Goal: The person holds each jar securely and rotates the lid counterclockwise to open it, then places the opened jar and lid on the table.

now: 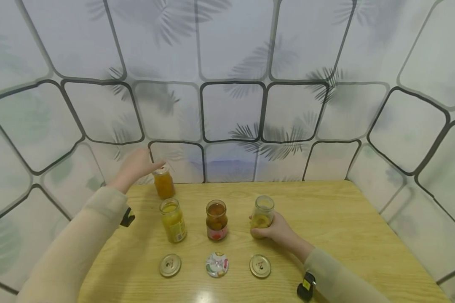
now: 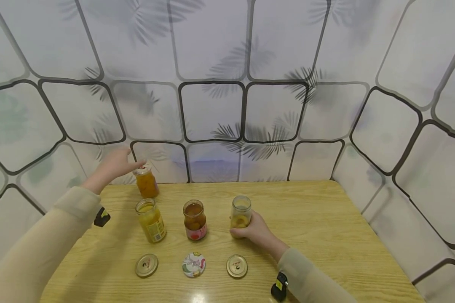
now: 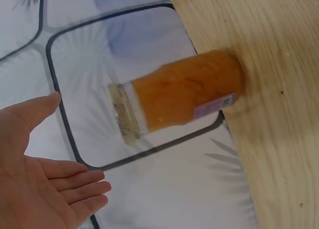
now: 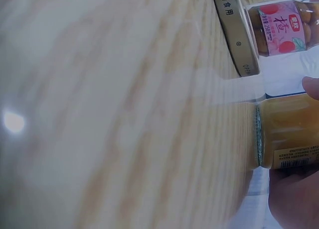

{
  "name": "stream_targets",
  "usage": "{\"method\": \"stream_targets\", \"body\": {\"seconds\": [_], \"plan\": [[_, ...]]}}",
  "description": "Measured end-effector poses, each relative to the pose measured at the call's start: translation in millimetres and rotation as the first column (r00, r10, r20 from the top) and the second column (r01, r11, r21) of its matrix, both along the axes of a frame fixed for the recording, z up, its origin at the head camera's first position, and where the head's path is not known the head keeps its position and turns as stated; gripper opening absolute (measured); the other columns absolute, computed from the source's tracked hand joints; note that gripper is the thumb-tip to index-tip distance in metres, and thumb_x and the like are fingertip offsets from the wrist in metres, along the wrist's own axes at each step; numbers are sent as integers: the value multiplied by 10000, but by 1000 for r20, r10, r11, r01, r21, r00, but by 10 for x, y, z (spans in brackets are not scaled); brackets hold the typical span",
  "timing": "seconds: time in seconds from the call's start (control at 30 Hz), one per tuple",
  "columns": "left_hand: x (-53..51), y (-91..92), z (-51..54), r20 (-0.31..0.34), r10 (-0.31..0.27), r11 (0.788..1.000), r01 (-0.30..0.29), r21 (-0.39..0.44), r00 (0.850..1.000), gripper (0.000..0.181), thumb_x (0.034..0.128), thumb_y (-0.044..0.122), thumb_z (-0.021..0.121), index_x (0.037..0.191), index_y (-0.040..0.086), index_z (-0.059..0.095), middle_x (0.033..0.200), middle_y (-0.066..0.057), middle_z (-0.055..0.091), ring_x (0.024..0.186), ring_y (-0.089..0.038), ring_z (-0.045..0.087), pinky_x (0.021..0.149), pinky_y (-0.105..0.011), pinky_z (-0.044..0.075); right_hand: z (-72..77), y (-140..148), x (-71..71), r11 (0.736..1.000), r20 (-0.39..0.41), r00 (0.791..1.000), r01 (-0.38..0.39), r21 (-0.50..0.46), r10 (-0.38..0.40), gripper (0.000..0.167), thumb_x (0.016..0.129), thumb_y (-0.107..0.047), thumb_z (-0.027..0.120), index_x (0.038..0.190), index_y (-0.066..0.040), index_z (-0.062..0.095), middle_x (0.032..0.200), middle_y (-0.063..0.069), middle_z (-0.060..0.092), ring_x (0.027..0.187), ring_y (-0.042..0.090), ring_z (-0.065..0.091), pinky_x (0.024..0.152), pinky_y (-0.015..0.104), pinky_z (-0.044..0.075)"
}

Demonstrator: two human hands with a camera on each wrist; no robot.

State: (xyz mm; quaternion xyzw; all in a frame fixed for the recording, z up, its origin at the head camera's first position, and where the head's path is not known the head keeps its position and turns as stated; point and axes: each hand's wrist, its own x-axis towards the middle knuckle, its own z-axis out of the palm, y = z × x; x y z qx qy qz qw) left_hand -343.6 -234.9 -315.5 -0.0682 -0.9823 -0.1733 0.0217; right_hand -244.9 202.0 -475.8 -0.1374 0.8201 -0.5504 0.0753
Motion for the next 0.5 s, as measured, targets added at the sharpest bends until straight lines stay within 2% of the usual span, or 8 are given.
{"method": "stream_targets", "body": {"seconds": [0.07,0.13,0.17,0.27,0.37,0.5], "plan": [[-10,-51,-45,13,14,999,-14,37,1000,637,1050,427,614,1201,-191,602,1077,-360,638,934,-449,634,852,-562,551,6,0,2,1000,1,1000,-1,0,1,513,876,-114,860,1329,20,661,1339,217,714,1223,269,668,1061,404,504],[-22,-99,-92,23,27,998,-28,64,999,711,1036,439,634,1314,-209,544,1263,-418,602,1106,-520,624,954,-622,542,8,0,0,1000,0,1000,-3,0,3,517,874,-116,860,1331,19,660,1339,215,715,1228,276,668,1065,406,502],[-28,-122,-118,33,33,997,-36,74,999,774,1030,447,642,1403,-213,487,1383,-442,546,1220,-557,583,1029,-657,511,7,1,-1,1000,-2,1000,-4,0,4,517,874,-113,859,1331,21,659,1338,218,714,1230,282,668,1066,409,503],[-47,-183,-202,83,59,991,-69,118,995,935,1006,470,677,1540,-210,321,1564,-459,366,1417,-604,424,1180,-688,396,-3,4,-6,1000,-6,1000,-8,5,8,513,873,-113,858,1326,23,659,1337,222,713,1231,284,668,1066,408,505],[-54,-230,-280,133,85,984,-104,147,988,1026,989,512,690,1569,-209,247,1609,-460,280,1470,-617,338,1223,-687,340,-17,10,-13,1000,-3,1000,-10,9,10,512,875,-120,857,1327,18,658,1342,221,711,1227,266,669,1065,397,505],[-67,-273,-362,177,106,975,-137,176,978,1074,977,576,676,1567,-212,247,1602,-465,284,1467,-618,342,1219,-685,349,-34,20,-19,1000,-2,1000,-1,20,1,504,875,-138,863,1320,-2,670,1343,207,716,1216,246,674,1060,384,505]]}}
